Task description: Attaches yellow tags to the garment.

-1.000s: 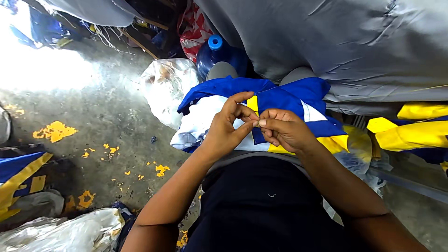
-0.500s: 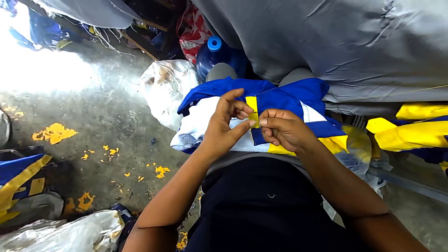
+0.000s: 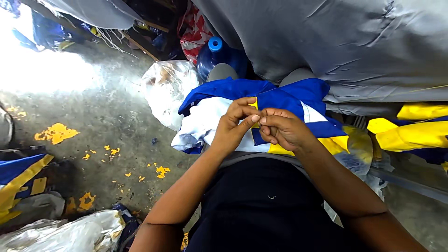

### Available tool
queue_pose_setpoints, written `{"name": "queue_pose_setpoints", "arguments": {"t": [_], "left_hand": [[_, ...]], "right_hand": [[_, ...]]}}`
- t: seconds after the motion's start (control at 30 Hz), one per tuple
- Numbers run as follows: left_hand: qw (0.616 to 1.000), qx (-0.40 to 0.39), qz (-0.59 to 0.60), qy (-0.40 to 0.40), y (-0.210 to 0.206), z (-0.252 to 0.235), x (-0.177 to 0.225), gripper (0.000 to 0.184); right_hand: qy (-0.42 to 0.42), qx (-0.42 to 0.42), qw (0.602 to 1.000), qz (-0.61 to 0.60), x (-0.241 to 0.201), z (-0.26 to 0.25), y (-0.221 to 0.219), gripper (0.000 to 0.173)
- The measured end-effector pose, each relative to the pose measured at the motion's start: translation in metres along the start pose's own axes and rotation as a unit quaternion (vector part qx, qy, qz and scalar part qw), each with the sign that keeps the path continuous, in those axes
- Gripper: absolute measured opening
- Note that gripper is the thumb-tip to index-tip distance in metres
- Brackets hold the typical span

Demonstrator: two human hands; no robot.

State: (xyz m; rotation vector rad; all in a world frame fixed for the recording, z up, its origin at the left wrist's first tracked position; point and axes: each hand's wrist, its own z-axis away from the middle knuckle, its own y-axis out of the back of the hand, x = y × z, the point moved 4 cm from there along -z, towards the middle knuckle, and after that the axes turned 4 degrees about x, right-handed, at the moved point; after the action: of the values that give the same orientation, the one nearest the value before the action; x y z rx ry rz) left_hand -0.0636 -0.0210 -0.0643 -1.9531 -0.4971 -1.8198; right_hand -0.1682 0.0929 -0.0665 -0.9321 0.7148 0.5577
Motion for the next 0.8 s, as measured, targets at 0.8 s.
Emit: {"name": "queue_pose_setpoints", "arguments": {"t": [0.8], "left_hand": [[0.876, 0.456, 0.151, -0.050, 0.327, -0.053, 0.014, 0.036]], "right_hand": [[-0.021, 0.024, 0.985, 0.168, -0.036, 0.010, 0.097, 0.022]]}}
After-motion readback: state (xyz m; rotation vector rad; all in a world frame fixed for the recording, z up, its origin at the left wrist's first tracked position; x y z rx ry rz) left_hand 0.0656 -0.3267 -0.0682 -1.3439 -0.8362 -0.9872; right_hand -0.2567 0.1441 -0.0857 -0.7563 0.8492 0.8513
